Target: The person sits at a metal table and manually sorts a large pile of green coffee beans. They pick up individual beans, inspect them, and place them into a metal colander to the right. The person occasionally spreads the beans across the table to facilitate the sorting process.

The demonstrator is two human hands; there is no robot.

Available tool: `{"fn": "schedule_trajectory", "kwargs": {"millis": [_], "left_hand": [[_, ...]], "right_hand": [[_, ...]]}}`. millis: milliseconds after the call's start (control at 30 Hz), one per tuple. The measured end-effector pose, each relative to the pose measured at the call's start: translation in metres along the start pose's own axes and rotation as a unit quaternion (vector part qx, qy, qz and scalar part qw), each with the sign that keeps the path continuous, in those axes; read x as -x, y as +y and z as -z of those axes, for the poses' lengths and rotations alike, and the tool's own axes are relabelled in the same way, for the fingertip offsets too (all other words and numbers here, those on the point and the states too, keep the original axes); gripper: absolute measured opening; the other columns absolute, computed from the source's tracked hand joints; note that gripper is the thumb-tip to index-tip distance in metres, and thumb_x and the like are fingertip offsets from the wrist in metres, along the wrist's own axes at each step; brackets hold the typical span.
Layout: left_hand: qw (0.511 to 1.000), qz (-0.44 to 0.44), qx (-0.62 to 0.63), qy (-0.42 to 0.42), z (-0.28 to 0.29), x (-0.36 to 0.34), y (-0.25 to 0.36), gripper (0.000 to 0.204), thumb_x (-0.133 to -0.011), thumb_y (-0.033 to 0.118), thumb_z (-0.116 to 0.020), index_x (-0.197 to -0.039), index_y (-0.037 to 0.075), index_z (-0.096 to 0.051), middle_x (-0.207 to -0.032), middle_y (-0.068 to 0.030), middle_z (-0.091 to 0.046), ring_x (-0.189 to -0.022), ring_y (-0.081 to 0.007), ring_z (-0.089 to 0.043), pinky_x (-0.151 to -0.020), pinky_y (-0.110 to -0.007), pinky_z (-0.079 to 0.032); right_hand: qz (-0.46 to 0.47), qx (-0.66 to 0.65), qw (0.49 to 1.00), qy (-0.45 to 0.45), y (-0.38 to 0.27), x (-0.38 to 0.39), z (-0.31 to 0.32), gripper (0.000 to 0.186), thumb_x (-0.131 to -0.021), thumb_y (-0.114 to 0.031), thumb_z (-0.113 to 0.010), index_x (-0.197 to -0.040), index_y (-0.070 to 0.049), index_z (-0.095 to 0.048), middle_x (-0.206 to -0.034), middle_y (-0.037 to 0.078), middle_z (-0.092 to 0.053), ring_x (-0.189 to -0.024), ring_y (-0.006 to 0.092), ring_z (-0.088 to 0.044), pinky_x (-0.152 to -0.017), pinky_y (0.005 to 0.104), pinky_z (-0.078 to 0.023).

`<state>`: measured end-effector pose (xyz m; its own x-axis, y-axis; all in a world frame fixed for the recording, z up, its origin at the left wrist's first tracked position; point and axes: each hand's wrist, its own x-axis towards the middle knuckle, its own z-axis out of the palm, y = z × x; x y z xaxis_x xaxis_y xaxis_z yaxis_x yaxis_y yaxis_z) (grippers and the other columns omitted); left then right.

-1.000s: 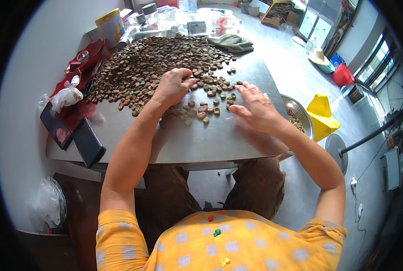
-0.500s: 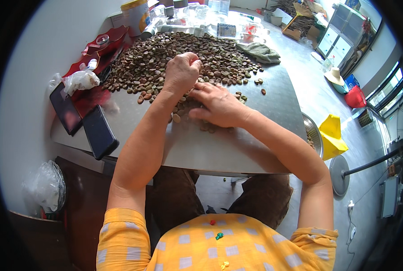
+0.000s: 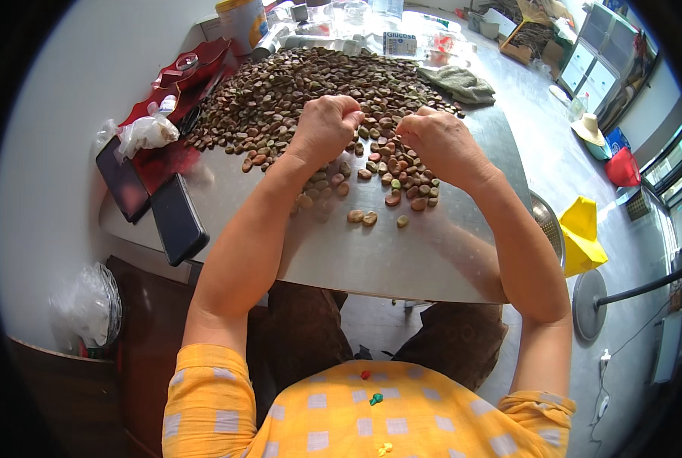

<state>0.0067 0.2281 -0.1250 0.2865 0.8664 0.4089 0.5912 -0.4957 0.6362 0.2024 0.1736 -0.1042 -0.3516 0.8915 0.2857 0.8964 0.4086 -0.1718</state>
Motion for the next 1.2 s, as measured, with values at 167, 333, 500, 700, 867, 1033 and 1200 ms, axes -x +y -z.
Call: {"fn": "schedule_trajectory", "kwargs": {"millis": [167,333,500,700,867,1033,1200], "left_hand": [[0.997,-0.063,-0.006,-0.049,-0.012,0.007,0.004,0.015,-0.08,0.01,-0.067,-0.093,0.004,-0.069,-0.085,-0.0116,-0.065,-0.074,-0.0209,-0.062,-0.069,-0.032,-0.049],[0.979,-0.155,-0.005,-0.13,-0.027,0.012,0.009,0.014,-0.077,0.005,-0.067,-0.091,0.004,-0.069,-0.082,-0.0089,-0.061,-0.077,-0.0238,-0.061,-0.071,-0.032,-0.048],[0.978,-0.14,-0.078,-0.135,-0.02,0.013,0.004,0.014,-0.075,0.007,-0.069,-0.088,0.003,-0.068,-0.084,-0.0115,-0.059,-0.079,-0.0267,-0.061,-0.074,-0.033,-0.048],[0.98,-0.095,-0.087,-0.151,-0.016,0.012,0.003,0.015,-0.073,0.006,-0.067,-0.087,0.001,-0.066,-0.086,-0.0145,-0.059,-0.083,-0.0302,-0.06,-0.076,-0.035,-0.048],[0.979,-0.103,-0.121,-0.127,-0.016,0.012,0.002,0.011,-0.074,0.005,-0.065,-0.083,0.0,-0.064,-0.08,-0.0142,-0.059,-0.08,-0.0282,-0.06,-0.073,-0.036,-0.048],[0.99,0.002,0.063,-0.128,-0.013,0.004,0.006,0.004,-0.08,0.003,-0.06,-0.083,0.001,-0.06,-0.074,-0.0057,-0.062,-0.067,-0.0115,-0.058,-0.059,-0.026,-0.047],[0.913,0.137,0.351,-0.159,-0.008,0.008,0.021,0.006,-0.086,0.01,-0.06,-0.09,0.005,-0.061,-0.073,0.0002,-0.059,-0.063,-0.0037,-0.054,-0.053,-0.019,-0.044]], "right_hand": [[0.006,-0.049,0.999,0.005,0.001,0.015,-0.017,0.016,-0.083,-0.015,-0.06,-0.096,-0.007,-0.065,-0.091,0.017,-0.059,-0.089,0.0317,-0.06,-0.078,0.0396,-0.049],[0.019,-0.04,0.999,-0.031,0.007,0.013,-0.016,0.017,-0.08,-0.013,-0.066,-0.096,-0.008,-0.067,-0.092,0.011,-0.059,-0.086,0.0291,-0.059,-0.078,0.0368,-0.048],[-0.044,-0.078,0.991,-0.096,0.016,0.015,-0.001,0.016,-0.078,-0.012,-0.068,-0.092,-0.006,-0.067,-0.09,0.011,-0.063,-0.086,0.0253,-0.062,-0.078,0.0346,-0.049],[-0.084,-0.075,0.989,-0.091,0.022,0.015,-0.001,0.015,-0.082,-0.017,-0.063,-0.089,-0.004,-0.067,-0.088,0.014,-0.065,-0.086,0.0273,-0.063,-0.079,0.0374,-0.049],[-0.059,0.01,0.997,-0.041,0.028,0.009,-0.019,0.019,-0.088,-0.019,-0.055,-0.088,-0.002,-0.062,-0.085,0.015,-0.063,-0.084,0.0304,-0.061,-0.077,0.0403,-0.047],[-0.187,-0.416,0.89,-0.029,0.03,0.008,-0.011,0.024,-0.095,-0.022,-0.051,-0.082,-0.002,-0.056,-0.07,0.003,-0.059,-0.064,0.0101,-0.059,-0.059,0.0257,-0.048],[-0.2,-0.608,0.764,-0.078,0.043,0.011,-0.006,0.014,-0.089,-0.018,-0.057,-0.093,-0.004,-0.059,-0.077,0.003,-0.061,-0.067,0.0077,-0.058,-0.059,0.0229,-0.048]]}}
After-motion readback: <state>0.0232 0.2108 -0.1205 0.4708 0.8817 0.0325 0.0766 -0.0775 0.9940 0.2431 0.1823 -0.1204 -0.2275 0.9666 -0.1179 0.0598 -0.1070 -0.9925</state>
